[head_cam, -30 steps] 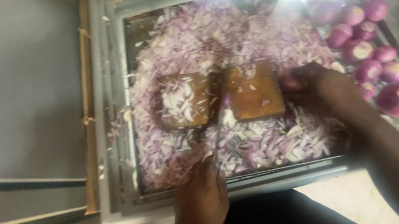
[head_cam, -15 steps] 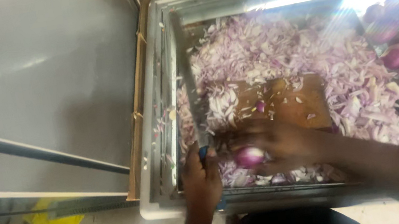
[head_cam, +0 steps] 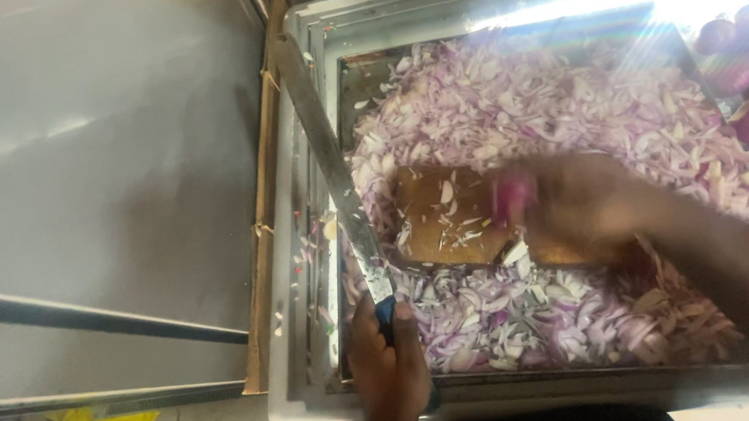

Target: The person slices onions on a wooden board with a large knife while the onions are contained within a metal tray.

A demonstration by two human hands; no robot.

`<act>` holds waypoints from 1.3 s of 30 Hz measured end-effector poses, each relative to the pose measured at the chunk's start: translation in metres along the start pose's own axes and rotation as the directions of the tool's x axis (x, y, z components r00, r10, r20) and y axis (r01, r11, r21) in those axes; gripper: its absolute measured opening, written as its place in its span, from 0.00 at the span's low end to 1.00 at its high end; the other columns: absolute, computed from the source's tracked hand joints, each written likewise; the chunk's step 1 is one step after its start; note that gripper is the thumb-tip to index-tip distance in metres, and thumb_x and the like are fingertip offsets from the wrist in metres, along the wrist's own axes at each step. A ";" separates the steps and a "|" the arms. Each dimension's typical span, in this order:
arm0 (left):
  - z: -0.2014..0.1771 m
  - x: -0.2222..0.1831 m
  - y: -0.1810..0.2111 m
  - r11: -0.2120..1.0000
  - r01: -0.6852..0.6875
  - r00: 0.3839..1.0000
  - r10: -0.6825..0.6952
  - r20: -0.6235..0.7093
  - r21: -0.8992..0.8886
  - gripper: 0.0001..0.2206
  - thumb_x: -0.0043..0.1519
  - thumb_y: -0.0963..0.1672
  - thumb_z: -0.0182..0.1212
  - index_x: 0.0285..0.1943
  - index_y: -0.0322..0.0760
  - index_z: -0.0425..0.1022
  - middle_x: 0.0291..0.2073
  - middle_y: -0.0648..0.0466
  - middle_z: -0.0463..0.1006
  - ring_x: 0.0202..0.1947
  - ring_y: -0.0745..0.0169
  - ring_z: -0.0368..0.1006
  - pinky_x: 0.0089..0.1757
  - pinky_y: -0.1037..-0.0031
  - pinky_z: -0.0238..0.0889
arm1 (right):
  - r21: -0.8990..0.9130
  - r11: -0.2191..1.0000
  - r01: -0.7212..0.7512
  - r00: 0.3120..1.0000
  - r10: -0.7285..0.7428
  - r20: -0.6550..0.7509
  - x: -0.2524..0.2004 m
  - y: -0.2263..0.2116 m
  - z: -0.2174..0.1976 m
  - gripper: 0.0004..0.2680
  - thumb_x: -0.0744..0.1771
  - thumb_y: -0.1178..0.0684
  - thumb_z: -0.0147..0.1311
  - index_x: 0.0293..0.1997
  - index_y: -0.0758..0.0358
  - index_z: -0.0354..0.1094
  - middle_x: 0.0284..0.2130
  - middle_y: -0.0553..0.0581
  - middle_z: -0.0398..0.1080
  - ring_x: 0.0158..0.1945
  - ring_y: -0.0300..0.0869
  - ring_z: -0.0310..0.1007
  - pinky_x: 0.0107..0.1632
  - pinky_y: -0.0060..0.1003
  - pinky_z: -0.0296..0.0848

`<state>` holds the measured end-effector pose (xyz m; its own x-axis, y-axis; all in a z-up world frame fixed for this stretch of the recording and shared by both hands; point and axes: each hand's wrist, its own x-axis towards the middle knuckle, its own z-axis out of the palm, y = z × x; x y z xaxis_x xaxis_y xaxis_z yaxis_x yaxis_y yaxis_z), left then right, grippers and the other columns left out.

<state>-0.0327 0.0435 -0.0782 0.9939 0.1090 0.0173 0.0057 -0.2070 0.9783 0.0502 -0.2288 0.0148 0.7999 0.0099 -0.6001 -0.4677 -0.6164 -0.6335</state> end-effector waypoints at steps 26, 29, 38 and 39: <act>0.008 -0.014 0.001 0.903 -0.322 0.944 0.281 0.175 0.286 0.25 0.63 0.43 0.59 0.71 0.37 0.64 0.44 0.42 0.80 0.38 0.51 0.81 0.43 0.63 0.73 | -0.292 0.660 0.693 0.599 -0.751 -0.277 -0.001 -0.008 0.032 0.13 0.67 0.55 0.60 0.58 0.62 0.70 0.47 0.63 0.75 0.44 0.48 0.80 0.47 0.40 0.83; 0.012 -0.016 0.007 0.820 -0.424 0.904 0.355 0.238 0.386 0.25 0.63 0.43 0.60 0.71 0.32 0.64 0.55 0.34 0.78 0.50 0.37 0.79 0.49 0.58 0.72 | -0.246 0.608 0.755 0.555 -0.792 -0.254 0.005 -0.005 0.039 0.17 0.67 0.57 0.58 0.64 0.62 0.67 0.48 0.64 0.75 0.41 0.46 0.82 0.44 0.37 0.84; 0.012 -0.016 0.006 0.923 -0.171 0.979 0.119 0.167 0.345 0.26 0.64 0.47 0.59 0.69 0.29 0.63 0.47 0.36 0.81 0.46 0.41 0.81 0.47 0.59 0.73 | -0.066 0.819 0.571 0.786 -0.568 -0.246 0.011 -0.011 0.047 0.14 0.69 0.51 0.54 0.60 0.62 0.66 0.35 0.62 0.78 0.31 0.45 0.80 0.35 0.39 0.80; 0.012 -0.014 0.005 0.926 -0.174 0.980 0.128 0.155 0.335 0.26 0.64 0.47 0.59 0.69 0.29 0.63 0.47 0.36 0.81 0.46 0.40 0.81 0.47 0.58 0.73 | -0.149 0.818 0.555 0.778 -0.575 -0.255 0.011 -0.013 0.049 0.13 0.69 0.50 0.53 0.59 0.61 0.68 0.34 0.60 0.78 0.31 0.44 0.80 0.36 0.39 0.80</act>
<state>-0.0457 0.0292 -0.0765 0.9914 -0.0707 0.1101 -0.1309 -0.5360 0.8340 0.0468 -0.1822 -0.0070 0.9867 0.1611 0.0218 0.1179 -0.6164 -0.7786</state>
